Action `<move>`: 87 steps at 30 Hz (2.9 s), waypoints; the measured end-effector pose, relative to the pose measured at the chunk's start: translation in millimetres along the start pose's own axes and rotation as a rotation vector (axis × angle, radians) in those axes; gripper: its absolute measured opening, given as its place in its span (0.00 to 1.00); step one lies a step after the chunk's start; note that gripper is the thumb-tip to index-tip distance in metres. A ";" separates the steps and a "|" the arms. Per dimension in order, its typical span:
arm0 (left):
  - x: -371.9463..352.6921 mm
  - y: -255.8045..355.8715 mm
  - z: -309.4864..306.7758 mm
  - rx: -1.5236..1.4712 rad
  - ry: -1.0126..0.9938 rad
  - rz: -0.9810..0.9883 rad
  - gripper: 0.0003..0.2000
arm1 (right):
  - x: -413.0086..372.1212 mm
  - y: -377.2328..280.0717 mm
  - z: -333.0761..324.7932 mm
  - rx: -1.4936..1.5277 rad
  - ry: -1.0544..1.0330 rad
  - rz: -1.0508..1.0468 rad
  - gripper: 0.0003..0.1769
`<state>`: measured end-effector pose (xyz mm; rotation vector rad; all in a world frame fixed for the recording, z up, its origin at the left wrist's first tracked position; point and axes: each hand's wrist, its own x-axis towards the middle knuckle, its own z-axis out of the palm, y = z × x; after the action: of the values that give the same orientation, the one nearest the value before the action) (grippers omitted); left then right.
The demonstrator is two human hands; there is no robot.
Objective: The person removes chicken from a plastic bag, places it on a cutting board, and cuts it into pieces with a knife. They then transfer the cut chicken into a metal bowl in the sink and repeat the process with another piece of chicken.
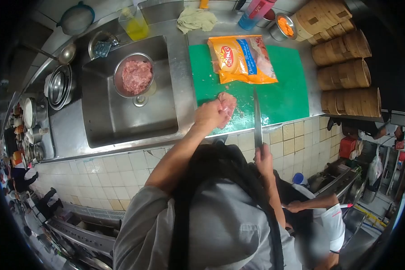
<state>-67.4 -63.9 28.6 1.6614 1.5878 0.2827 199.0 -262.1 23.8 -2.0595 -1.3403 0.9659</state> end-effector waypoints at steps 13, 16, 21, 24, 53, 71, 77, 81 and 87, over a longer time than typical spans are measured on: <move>-2.3 17.8 19.0 -0.153 -0.021 -0.151 0.13 | 63.8 9.2 -57.5 0.206 -0.453 0.170 0.08; -9.8 7.9 23.0 -0.730 0.007 -0.105 0.10 | 64.1 5.6 -72.5 0.196 -0.499 0.140 0.08; -20.0 10.5 -0.1 -1.124 0.098 -0.033 0.10 | 57.8 15.3 -82.4 0.016 -0.493 -0.009 0.10; -16.7 20.7 -18.6 -1.106 0.076 -0.039 0.12 | 51.7 12.7 -80.2 -0.032 -0.483 -0.044 0.10; 9.6 -6.4 40.1 0.169 0.506 0.487 0.17 | 58.0 -30.3 -45.9 -0.325 -0.356 -0.369 0.09; 10.0 -12.7 46.5 0.183 0.542 0.539 0.13 | 137.5 -80.5 23.3 -0.564 -0.462 -0.412 0.07; 14.2 -15.4 42.9 0.078 0.624 0.488 0.13 | 83.3 -31.5 -14.7 -0.585 -0.433 -0.370 0.08; 8.3 -8.5 37.0 -0.066 0.713 0.458 0.14 | 78.4 -29.8 -25.1 -0.561 -0.426 -0.324 0.09; 12.8 -21.7 43.0 -0.033 0.587 0.423 0.21 | 74.0 -64.5 -27.3 -0.478 -0.338 -0.386 0.08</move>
<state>-53.1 -71.2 -18.5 1.9920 1.5943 1.0907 203.3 -169.4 66.0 -1.8855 -2.2306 0.9065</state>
